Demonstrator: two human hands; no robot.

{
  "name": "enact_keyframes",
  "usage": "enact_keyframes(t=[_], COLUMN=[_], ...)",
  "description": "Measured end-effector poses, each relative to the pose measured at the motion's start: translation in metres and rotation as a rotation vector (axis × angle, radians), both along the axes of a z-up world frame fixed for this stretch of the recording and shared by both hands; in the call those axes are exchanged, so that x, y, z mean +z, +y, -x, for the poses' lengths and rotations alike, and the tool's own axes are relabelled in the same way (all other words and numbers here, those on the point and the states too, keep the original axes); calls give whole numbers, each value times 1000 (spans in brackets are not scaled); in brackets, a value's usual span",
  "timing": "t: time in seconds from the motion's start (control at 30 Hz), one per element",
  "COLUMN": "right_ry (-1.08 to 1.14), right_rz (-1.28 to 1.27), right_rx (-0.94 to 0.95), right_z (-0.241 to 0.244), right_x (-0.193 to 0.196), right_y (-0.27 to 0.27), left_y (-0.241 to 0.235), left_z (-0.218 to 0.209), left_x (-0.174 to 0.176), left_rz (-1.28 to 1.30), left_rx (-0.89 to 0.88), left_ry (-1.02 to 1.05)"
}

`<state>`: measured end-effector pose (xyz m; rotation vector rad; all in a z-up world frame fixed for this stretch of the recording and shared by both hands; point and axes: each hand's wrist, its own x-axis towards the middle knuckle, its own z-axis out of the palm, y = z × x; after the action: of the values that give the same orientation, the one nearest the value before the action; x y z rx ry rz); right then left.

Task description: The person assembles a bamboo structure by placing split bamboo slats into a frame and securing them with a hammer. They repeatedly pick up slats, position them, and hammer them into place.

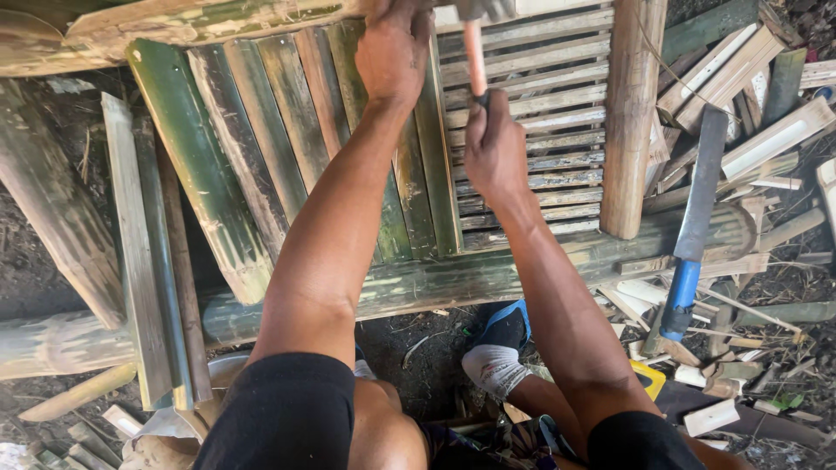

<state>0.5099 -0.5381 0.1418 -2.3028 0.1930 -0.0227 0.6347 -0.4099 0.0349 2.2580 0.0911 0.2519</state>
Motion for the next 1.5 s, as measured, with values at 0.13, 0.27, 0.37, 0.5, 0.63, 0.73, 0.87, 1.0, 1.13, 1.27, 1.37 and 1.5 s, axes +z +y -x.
enact_keyframes(t=[0.13, 0.27, 0.37, 0.5, 0.63, 0.73, 0.87, 1.0, 1.13, 1.27, 1.37, 1.5], right_ry=[-121, -125, -19, -135, -78, -7, -195, 24, -131, -93, 310, -1], right_rz=[-40, -90, 41, -174, 75, 63, -279, -131, -249, -287, 58, 55], right_rx=[-40, -55, -27, -122, -14, -43, -148, -113, -93, -116, -104, -45], right_z=[17, 19, -1, 29, 13, 15, 52, 18, 28, 22, -9, 32], right_x=[12, -17, -24, 5, -20, -20, -25, -57, -35, -30, -4, 23], right_y=[-4, 11, 13, 17, 21, 15, 12, 7, -5, 15, 20, 40], left_y=[10, 26, 23, 22, 25, 24, 23, 24, 21, 18, 27, 78], left_z=[19, 32, 26, 8, 14, 3, 14, 9, 13, 8, 26, 83], left_x=[7, 28, 41, 44, 36, 39, 32, 37, 32, 12, 15, 31], left_rz=[180, -106, -121, -116, -154, -188, -149, -189, -181, -239, -230, 461], left_rx=[-105, -145, -131, -122, -109, -130, -135, -112, -107, -97, -175, -258], left_ry=[21, 182, 498, 571, 456, 511, 494, 451, 484, 386, 350, 695])
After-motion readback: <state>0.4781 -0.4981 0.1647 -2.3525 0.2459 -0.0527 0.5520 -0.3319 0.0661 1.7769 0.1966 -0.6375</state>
